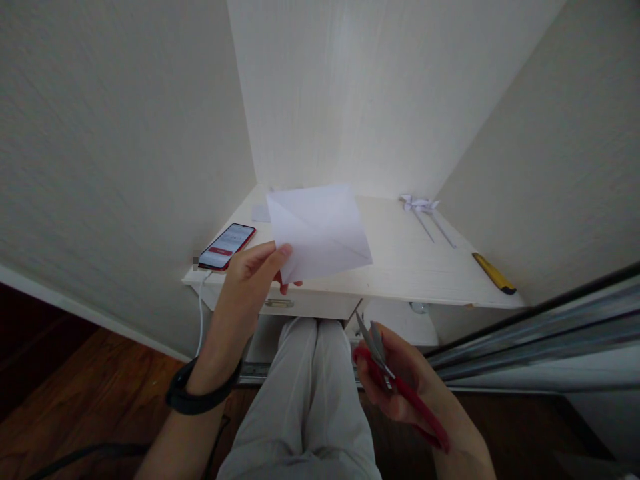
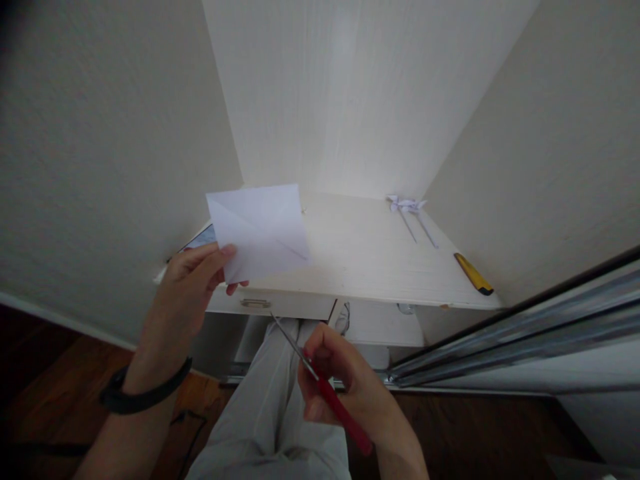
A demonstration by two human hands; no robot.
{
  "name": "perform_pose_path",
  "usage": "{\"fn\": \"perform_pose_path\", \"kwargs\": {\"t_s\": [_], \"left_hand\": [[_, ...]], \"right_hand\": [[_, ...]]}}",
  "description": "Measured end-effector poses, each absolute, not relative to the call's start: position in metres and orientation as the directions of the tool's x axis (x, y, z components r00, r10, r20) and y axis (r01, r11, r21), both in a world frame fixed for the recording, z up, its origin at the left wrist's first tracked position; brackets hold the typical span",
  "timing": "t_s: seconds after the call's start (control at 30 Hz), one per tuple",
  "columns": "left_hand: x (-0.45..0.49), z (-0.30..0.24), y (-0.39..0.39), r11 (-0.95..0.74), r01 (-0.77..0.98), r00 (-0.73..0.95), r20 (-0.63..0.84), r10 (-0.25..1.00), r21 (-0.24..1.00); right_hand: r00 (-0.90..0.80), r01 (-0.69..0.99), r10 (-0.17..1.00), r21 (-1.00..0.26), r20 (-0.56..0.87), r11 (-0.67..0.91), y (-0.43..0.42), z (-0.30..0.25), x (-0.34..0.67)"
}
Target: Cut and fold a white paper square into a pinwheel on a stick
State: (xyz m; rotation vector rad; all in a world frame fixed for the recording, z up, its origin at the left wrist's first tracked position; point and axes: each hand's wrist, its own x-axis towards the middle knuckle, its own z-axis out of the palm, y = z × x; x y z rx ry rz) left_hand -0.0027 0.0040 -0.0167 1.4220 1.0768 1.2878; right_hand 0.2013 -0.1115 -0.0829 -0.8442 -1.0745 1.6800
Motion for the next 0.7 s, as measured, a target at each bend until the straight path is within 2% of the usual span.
{"fn": "perform_pose_path", "kwargs": {"t_s": [0.1,0.2,0.3,0.43,0.5,0.7], "left_hand": [[0.004,-0.022,0.0,-0.159,-0.036,0.088,0.161,0.983,0.987],[0.015,-0.024,-0.008,-0.139,-0.033,0.155,0.142,0.978,0.99],[0.023,-0.025,-0.015,-0.125,0.031,0.26,0.113,0.959,0.992],[0.024,-0.026,-0.02,-0.085,0.107,0.364,0.041,0.93,0.991],[0.022,-0.026,-0.02,-0.082,0.134,0.395,0.023,0.918,0.988],[0.022,-0.026,-0.021,-0.157,0.139,0.371,0.095,0.924,0.978]], "right_hand": [[-0.264,-0.35,0.964,-0.93,-0.016,-0.111,-0.106,-0.075,0.193],[-0.043,-0.379,0.995,-0.923,0.089,0.066,-0.094,-0.065,0.181],[0.203,-0.246,0.973,-0.957,0.106,0.155,-0.085,-0.058,0.171],[0.472,-0.081,0.863,-0.965,0.183,0.249,-0.079,-0.057,0.163],[0.496,-0.058,0.843,-0.961,0.208,0.272,-0.078,-0.056,0.162],[0.396,-0.104,0.896,-0.959,0.203,0.264,-0.081,-0.048,0.163]]}}
